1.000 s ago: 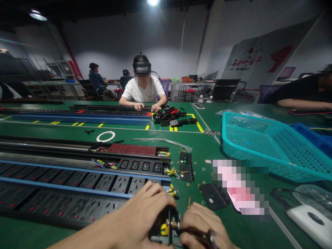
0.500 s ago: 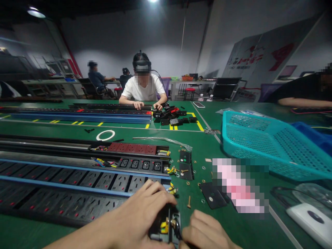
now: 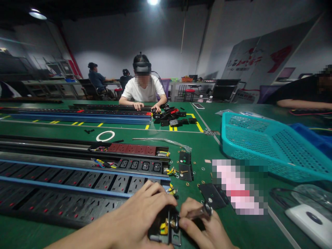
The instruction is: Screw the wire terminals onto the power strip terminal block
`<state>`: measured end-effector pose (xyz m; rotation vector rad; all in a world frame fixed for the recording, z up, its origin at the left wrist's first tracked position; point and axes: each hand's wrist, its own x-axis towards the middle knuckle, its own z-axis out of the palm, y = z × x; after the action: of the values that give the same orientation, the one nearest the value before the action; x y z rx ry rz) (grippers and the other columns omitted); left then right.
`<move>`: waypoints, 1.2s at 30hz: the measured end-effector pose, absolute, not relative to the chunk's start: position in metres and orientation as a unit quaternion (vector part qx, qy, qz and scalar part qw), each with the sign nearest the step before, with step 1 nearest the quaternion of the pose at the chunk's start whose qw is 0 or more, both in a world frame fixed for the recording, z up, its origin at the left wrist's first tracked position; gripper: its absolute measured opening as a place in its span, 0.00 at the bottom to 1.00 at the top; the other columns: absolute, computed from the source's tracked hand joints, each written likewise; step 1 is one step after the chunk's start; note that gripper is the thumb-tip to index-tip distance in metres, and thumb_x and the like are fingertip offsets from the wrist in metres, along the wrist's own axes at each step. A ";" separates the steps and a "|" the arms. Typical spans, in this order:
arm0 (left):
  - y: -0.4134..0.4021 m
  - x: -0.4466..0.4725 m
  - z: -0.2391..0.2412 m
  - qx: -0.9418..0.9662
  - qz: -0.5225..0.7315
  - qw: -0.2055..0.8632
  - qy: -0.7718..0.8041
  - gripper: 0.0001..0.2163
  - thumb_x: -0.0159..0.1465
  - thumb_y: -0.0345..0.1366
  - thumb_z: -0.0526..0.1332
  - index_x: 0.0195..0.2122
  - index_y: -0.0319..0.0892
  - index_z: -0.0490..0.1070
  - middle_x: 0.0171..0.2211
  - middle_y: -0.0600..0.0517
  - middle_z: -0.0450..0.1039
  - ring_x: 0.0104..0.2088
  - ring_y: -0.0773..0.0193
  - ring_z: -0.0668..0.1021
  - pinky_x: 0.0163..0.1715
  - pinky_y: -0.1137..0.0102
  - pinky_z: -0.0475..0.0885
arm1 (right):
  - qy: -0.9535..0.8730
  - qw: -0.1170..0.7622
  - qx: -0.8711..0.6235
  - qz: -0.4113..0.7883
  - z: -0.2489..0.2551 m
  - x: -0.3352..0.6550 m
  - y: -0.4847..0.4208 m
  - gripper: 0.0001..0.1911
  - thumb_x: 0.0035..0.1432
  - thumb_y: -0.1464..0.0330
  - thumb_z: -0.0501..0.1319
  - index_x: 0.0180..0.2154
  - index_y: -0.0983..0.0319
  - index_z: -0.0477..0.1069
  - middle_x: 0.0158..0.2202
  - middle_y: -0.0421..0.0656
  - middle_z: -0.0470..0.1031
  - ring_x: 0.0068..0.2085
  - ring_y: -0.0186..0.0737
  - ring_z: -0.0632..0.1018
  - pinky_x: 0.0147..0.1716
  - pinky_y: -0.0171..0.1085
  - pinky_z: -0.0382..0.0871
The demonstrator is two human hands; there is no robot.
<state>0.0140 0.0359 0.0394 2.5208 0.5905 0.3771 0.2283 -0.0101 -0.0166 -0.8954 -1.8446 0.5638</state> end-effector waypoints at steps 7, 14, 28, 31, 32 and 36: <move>0.035 0.016 0.043 0.932 0.145 0.261 0.206 0.25 0.56 0.41 0.70 0.51 0.46 0.61 0.44 0.50 0.69 0.42 0.55 0.69 0.45 0.61 0.67 | -0.527 0.465 -0.483 0.523 -0.038 0.225 -0.010 0.22 0.66 0.48 0.57 0.35 0.61 0.66 0.21 0.34 0.66 0.18 0.29 0.65 0.16 0.27 0.57; 0.036 0.015 0.041 0.930 0.133 0.263 0.219 0.26 0.55 0.43 0.72 0.51 0.45 0.62 0.44 0.49 0.68 0.43 0.53 0.69 0.45 0.59 0.68 | -0.731 0.561 -0.364 0.134 -0.011 0.229 -0.010 0.19 0.73 0.60 0.51 0.29 0.59 0.64 0.21 0.35 0.67 0.22 0.32 0.70 0.21 0.30 0.63; 0.036 0.014 0.041 0.932 0.144 0.258 0.211 0.28 0.55 0.45 0.70 0.52 0.46 0.61 0.45 0.47 0.69 0.43 0.53 0.70 0.44 0.60 0.69 | -0.876 0.410 -0.231 -0.107 -0.007 0.220 -0.012 0.32 0.75 0.76 0.36 0.20 0.60 0.63 0.12 0.36 0.64 0.15 0.31 0.59 0.14 0.33 0.54; 0.036 0.014 0.040 0.932 0.148 0.253 0.212 0.28 0.55 0.45 0.70 0.53 0.46 0.60 0.46 0.47 0.69 0.44 0.53 0.70 0.45 0.59 0.69 | -0.881 0.399 -0.228 -0.116 -0.009 0.221 -0.012 0.31 0.74 0.76 0.38 0.21 0.60 0.64 0.13 0.36 0.64 0.15 0.32 0.59 0.14 0.34 0.53; 0.035 0.014 0.040 0.933 0.149 0.250 0.213 0.28 0.55 0.45 0.70 0.53 0.45 0.60 0.46 0.47 0.69 0.44 0.53 0.70 0.45 0.59 0.69 | -0.880 0.400 -0.228 -0.118 -0.010 0.221 -0.012 0.31 0.74 0.76 0.38 0.21 0.60 0.65 0.13 0.36 0.64 0.15 0.32 0.59 0.14 0.34 0.53; 0.035 0.014 0.040 0.932 0.153 0.250 0.215 0.28 0.56 0.46 0.70 0.53 0.45 0.60 0.45 0.47 0.69 0.43 0.53 0.70 0.45 0.59 0.69 | -0.877 0.409 -0.234 -0.101 -0.014 0.220 -0.012 0.30 0.74 0.77 0.37 0.22 0.60 0.65 0.14 0.36 0.64 0.16 0.32 0.60 0.15 0.34 0.54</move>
<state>0.0139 0.0347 0.0401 2.5360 0.5840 0.4158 0.2203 -0.0118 -0.0145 -0.5886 -2.2087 -0.2550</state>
